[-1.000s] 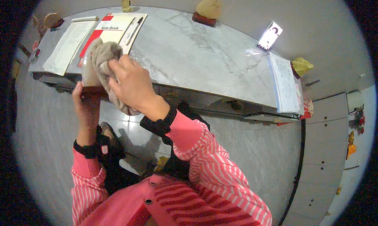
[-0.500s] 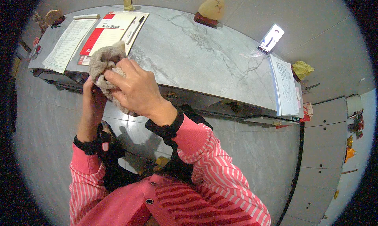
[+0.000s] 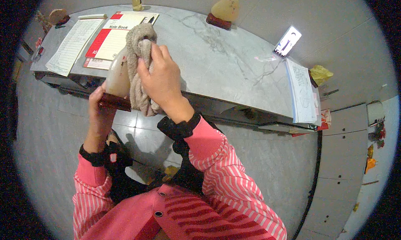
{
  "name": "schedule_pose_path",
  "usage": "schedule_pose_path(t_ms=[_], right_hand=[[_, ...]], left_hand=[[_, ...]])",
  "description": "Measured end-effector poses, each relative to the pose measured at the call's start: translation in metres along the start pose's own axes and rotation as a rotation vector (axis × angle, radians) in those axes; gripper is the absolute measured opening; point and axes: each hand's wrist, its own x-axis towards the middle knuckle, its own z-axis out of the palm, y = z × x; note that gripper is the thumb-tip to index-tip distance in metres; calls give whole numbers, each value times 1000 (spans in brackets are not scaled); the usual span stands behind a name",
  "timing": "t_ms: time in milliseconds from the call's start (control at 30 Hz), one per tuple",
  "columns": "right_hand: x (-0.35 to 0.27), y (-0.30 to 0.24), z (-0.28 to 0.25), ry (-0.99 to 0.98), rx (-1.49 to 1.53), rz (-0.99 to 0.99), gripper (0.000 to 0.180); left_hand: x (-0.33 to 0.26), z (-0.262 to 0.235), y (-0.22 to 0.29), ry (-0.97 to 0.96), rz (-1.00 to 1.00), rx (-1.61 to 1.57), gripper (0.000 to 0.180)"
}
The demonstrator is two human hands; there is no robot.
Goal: The person sits on the floor and wipes a small decorative stone with a cloth. They hold the stone in the left hand and rub its surface with the cloth in the right hand, rotating the stone to cover different sides. The person briefly touches a phone on the table before resuming wiping.
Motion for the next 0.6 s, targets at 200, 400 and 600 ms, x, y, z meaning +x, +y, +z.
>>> schedule_pose_path(t_ms=[200, 400, 600], right_hand=[[-15, -17, 3, -169, -28, -133, 36], [-21, -31, -2, -298, 54, -271, 42], [-19, -27, -2, -219, -17, -236, 41]], left_hand=[[17, -19, -3, 166, 38, -304, 47], [21, -30, 4, 278, 114, -367, 34], [15, -23, 4, 66, 22, -140, 48]])
